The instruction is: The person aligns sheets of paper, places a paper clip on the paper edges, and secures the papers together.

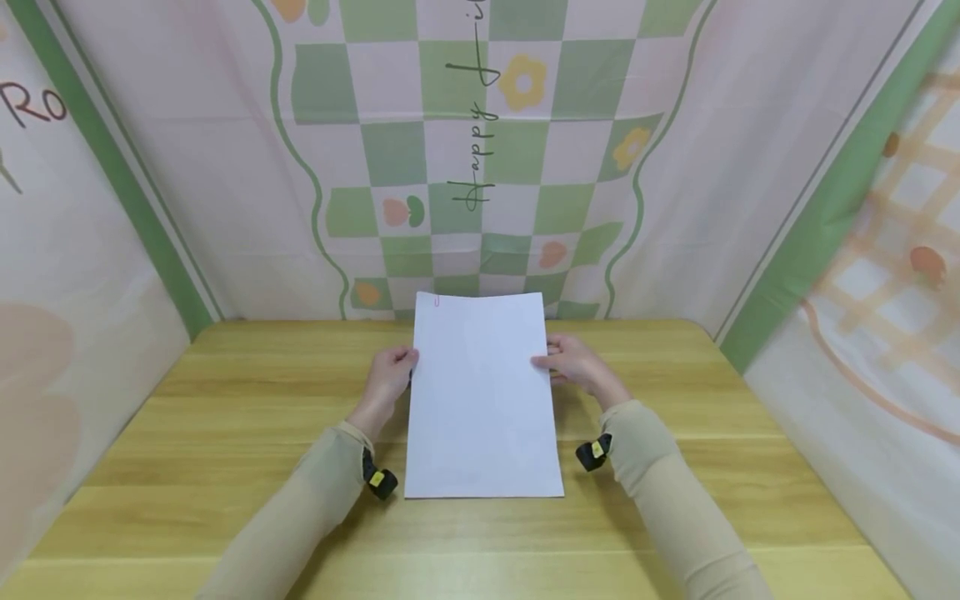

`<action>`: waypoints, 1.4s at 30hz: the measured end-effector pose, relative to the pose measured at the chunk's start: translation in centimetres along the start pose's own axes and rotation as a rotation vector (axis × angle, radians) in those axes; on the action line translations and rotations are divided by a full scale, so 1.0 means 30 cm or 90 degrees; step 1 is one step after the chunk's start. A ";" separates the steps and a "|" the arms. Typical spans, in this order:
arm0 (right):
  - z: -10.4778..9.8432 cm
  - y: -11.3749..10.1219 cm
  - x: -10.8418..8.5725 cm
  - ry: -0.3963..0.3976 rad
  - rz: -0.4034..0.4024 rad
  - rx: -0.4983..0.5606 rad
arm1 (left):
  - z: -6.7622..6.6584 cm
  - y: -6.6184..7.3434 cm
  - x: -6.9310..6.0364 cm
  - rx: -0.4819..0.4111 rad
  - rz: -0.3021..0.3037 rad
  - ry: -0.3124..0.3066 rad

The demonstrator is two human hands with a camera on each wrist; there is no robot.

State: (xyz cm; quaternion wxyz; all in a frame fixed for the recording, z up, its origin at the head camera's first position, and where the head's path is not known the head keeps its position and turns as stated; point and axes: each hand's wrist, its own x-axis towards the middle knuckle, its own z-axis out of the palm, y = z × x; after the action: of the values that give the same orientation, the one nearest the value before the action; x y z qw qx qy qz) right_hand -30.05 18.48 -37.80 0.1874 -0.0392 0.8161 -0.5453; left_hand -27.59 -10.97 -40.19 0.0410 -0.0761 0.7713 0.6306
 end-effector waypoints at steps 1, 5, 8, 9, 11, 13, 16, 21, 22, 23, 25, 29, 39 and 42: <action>0.000 0.002 0.003 -0.002 0.002 -0.001 | 0.000 -0.002 0.003 0.005 0.000 -0.001; 0.002 0.012 0.017 -0.001 0.019 -0.002 | 0.001 -0.008 0.015 0.023 -0.002 -0.003; 0.002 0.018 0.030 0.001 0.027 -0.015 | 0.000 -0.011 0.028 0.027 -0.010 -0.008; 0.003 0.021 0.034 0.002 0.030 -0.017 | 0.000 -0.013 0.033 0.025 -0.013 -0.011; 0.004 0.024 0.041 0.004 0.035 -0.026 | -0.001 -0.016 0.041 0.026 -0.015 -0.015; 0.006 0.027 0.049 0.010 0.047 -0.026 | -0.002 -0.021 0.049 0.027 -0.016 -0.018; 0.008 0.031 0.056 0.012 0.052 -0.035 | -0.001 -0.026 0.062 0.031 -0.016 -0.018; 0.006 0.037 0.068 0.016 0.049 -0.042 | 0.001 -0.032 0.083 0.039 -0.021 -0.020; 0.006 0.039 0.071 0.017 0.049 -0.042 | 0.001 -0.032 0.087 0.040 -0.023 -0.022; 0.006 0.041 0.075 0.017 0.048 -0.042 | 0.002 -0.033 0.091 0.042 -0.026 -0.023; 0.006 0.045 0.081 0.017 0.050 -0.041 | 0.002 -0.032 0.096 0.045 -0.028 -0.027; 0.005 0.055 0.095 0.018 0.057 -0.041 | 0.004 -0.026 0.102 0.053 -0.033 -0.033; 0.004 0.061 0.111 0.014 0.075 -0.030 | 0.008 -0.035 0.137 0.082 -0.056 -0.038; 0.005 0.061 0.113 0.012 0.075 -0.027 | 0.010 -0.040 0.147 0.091 -0.070 -0.039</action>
State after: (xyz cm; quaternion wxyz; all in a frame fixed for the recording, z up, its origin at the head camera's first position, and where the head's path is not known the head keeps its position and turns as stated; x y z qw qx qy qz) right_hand -32.88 18.18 -40.39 0.2107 0.0100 0.8299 -0.5166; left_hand -31.74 -11.20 -42.12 0.1045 -0.0955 0.8071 0.5731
